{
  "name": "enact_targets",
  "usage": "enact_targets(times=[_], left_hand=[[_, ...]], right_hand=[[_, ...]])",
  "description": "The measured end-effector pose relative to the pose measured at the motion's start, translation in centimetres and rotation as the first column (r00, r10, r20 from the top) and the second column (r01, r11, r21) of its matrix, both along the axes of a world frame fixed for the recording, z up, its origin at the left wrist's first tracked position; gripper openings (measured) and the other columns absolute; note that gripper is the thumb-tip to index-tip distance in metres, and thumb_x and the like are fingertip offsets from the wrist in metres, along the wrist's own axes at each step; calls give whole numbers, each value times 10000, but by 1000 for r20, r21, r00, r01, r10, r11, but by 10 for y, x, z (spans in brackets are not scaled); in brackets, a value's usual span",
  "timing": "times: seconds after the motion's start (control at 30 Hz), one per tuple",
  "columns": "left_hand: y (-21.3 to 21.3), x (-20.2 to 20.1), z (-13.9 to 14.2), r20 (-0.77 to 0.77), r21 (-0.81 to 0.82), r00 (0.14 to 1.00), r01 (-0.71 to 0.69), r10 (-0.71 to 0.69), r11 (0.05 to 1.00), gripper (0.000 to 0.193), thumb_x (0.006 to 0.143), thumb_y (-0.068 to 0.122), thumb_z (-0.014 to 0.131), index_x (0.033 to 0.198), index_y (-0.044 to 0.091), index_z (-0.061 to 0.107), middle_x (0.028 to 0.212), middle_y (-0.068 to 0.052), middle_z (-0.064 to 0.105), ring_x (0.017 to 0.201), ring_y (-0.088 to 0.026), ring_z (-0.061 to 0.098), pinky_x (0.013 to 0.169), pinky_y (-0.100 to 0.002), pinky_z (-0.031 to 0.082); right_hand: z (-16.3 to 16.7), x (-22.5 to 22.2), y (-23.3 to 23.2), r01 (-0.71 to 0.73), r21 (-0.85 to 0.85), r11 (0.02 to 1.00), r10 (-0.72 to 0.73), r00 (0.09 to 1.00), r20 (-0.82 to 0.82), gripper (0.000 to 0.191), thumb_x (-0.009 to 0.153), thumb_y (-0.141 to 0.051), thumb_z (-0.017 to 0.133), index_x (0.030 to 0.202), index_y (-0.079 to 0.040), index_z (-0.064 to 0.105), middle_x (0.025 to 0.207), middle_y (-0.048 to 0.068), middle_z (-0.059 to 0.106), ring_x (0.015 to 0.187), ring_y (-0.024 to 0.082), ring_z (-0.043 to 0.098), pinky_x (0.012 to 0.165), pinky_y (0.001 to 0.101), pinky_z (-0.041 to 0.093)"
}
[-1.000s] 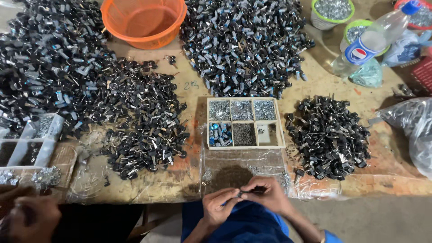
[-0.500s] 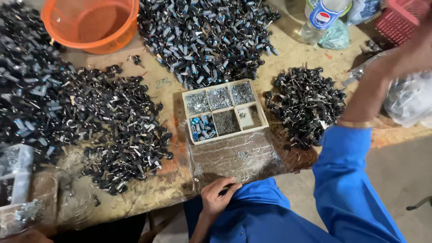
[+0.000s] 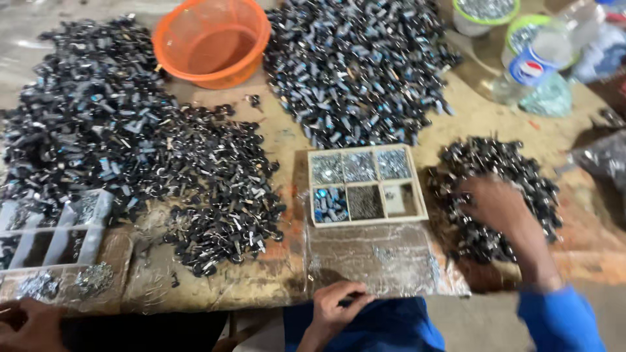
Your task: The person sits at a workbench covered with piles of lock parts and assembles padlock cylinder cores. They pick small blue and metal components from a compartment tray, insert them into a lock body held in their hands, press the parts into place, and set finished cores into the tray compartment.
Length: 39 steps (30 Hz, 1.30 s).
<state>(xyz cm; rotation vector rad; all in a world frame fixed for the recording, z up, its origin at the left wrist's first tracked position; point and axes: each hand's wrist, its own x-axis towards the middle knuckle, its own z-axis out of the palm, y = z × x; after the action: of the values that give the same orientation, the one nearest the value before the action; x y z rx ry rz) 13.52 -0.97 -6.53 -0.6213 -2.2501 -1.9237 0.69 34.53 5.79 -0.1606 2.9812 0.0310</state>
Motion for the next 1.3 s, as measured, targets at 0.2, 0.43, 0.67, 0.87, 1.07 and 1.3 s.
enact_targets(times=[0.2,0.43,0.67,0.87,1.07,1.3], left_hand=[[-3,-1,-3,53,6,996,70,-71,997,212,808,79,916,931,7,759,893,-119,797,807,-201,812,688,-298,652],[-8,-4,3,228,112,945,213,-234,971,201,866,65,868,1018,-8,759,958,-113,785,850,-161,789,744,-283,662],[-19,-14,22,100,-13,945,313,-310,950,132,932,95,817,1033,26,767,947,-96,791,830,-155,774,729,-287,637],[-36,-66,34,-15,-215,987,155,-162,964,102,988,210,747,1037,122,760,1021,-61,808,772,-127,783,636,-263,654],[-42,-132,62,-58,-661,998,-16,-29,750,257,976,334,681,1114,130,754,1015,-72,782,584,-178,694,577,-364,581],[-9,-177,82,-233,-663,972,-135,-31,736,244,944,313,699,1098,135,763,918,-62,771,710,-209,702,655,-392,580]], right_hand=[[-63,67,-4,143,-77,987,-163,859,-486,350,880,-353,699,1196,-206,733,1226,44,695,1233,283,553,1040,469,417],[-82,63,-4,285,-16,958,-257,839,-480,303,956,-393,710,1182,-193,736,1107,1,698,1150,238,592,1003,439,350],[-69,54,5,253,-185,950,-305,883,-357,196,809,-344,791,921,-183,792,941,-11,749,1009,250,637,894,481,399],[-47,69,29,201,-382,902,-367,823,-434,287,1013,-373,749,1007,-87,719,821,70,748,627,201,679,590,283,484],[-59,74,0,330,-407,852,-386,921,-61,285,924,-362,776,942,-79,744,681,120,670,539,223,623,546,352,494],[-68,70,-63,-180,-677,714,-173,891,-419,233,917,-296,730,1029,-92,720,992,91,739,779,201,712,664,321,570]])
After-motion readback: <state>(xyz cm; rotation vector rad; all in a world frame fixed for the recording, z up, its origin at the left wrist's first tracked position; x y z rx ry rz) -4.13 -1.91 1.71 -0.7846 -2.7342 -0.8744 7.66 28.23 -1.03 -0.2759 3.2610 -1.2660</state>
